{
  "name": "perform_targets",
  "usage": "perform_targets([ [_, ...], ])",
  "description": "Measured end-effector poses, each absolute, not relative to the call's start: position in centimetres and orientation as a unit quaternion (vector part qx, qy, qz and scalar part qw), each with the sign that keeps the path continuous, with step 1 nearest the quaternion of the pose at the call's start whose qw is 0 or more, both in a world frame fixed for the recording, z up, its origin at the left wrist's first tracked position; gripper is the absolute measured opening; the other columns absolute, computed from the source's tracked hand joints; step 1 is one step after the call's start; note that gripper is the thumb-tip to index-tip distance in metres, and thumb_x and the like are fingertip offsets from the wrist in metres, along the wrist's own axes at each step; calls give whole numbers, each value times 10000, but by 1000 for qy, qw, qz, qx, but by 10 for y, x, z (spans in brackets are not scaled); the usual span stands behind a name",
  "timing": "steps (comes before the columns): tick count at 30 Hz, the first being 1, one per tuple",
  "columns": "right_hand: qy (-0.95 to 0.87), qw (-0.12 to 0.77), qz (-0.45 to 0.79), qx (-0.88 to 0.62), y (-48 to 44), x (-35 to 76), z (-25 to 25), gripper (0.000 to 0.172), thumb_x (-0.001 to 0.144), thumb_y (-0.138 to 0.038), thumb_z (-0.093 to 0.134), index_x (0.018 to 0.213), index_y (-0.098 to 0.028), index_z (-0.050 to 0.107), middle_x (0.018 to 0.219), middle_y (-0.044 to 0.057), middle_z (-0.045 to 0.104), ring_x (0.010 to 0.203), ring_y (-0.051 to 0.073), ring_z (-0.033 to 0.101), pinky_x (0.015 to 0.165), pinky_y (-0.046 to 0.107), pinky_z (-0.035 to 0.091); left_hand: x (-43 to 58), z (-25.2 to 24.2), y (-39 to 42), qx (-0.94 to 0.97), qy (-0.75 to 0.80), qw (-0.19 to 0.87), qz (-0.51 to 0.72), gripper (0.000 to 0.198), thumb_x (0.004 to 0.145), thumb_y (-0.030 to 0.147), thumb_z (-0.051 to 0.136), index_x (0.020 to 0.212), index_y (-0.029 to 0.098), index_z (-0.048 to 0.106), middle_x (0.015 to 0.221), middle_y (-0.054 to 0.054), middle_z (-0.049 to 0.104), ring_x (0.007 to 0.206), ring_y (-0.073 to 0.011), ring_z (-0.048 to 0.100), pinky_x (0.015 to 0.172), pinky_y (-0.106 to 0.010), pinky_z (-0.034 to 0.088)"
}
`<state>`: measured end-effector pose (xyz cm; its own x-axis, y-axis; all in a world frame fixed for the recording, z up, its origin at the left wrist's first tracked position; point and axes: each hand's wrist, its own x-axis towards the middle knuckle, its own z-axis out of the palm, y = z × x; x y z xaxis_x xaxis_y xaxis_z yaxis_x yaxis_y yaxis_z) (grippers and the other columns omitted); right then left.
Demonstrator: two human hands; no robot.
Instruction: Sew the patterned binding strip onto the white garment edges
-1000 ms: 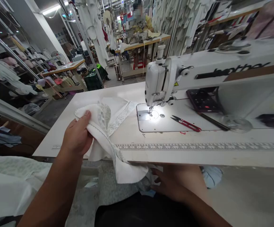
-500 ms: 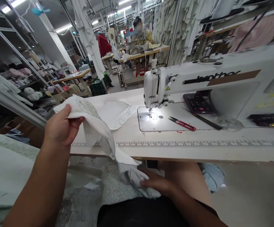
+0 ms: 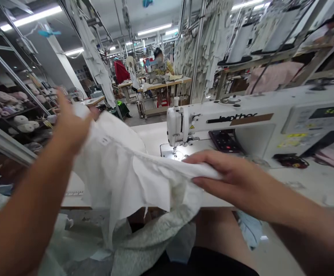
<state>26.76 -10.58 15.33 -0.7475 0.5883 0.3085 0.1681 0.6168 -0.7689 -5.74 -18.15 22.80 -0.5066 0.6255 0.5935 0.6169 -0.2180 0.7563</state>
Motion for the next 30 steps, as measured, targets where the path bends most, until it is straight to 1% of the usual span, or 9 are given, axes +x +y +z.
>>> perform_targets([
  [2,-840,262,439,-182,-96,239,148,280,846,-278,564,1122,-294,606,952,-13,663,793,177,620,693,304,520,-28,195,-176,605,626,84,485,920,621,362,860,1387,122,409,1550,-112,285,1424,-317,249,1170,-413,164],
  [4,-814,256,501,-144,-88,217,133,332,856,-264,562,1188,-281,564,982,-3,647,806,164,607,700,306,518,-2,158,-176,664,597,244,378,788,569,342,876,1269,153,565,1351,-119,557,1244,-315,508,1041,-356,388],
  [5,-798,263,525,-132,-86,210,125,344,856,-264,569,1199,-272,554,1001,5,641,838,166,609,720,314,521,7,141,-177,672,579,316,338,563,627,334,835,1132,161,655,1145,-93,677,1061,-294,620,908,-326,469],
  [8,-753,350,532,-165,-87,201,99,331,843,-292,600,1167,-245,550,1044,33,620,921,178,609,795,344,524,17,105,-179,589,603,389,371,176,732,330,711,743,156,686,693,-10,655,673,-203,608,626,-260,444],
  [12,-706,467,460,-270,-112,198,69,237,915,-309,538,1140,-254,485,1042,48,526,859,164,555,754,334,511,15,87,-173,493,655,333,466,232,813,359,570,706,153,582,639,13,547,611,-150,507,563,-238,376],
  [15,-740,471,392,-276,-133,190,52,366,863,-315,609,1186,-245,450,1047,69,505,805,188,531,656,336,504,22,89,-169,473,671,300,486,207,791,315,563,657,164,515,613,30,475,599,-128,451,542,-226,339],
  [19,-761,460,359,-283,-134,176,43,353,821,-273,585,1159,-189,529,1063,126,567,968,287,525,837,475,445,34,99,-170,505,696,248,445,166,707,226,572,594,173,464,578,49,424,593,-116,421,526,-215,305],
  [25,-700,417,494,-303,-117,180,56,205,822,-338,552,919,-199,667,932,106,637,927,297,534,886,478,375,31,109,-174,537,702,256,391,219,723,246,546,570,186,402,561,58,351,559,-100,382,492,-204,271],
  [30,-571,309,712,-269,-122,189,63,255,824,-388,507,896,-181,638,793,61,648,707,209,596,666,347,485,10,109,-168,659,687,153,264,208,764,305,583,614,178,516,593,36,519,588,-130,517,530,-214,357],
])
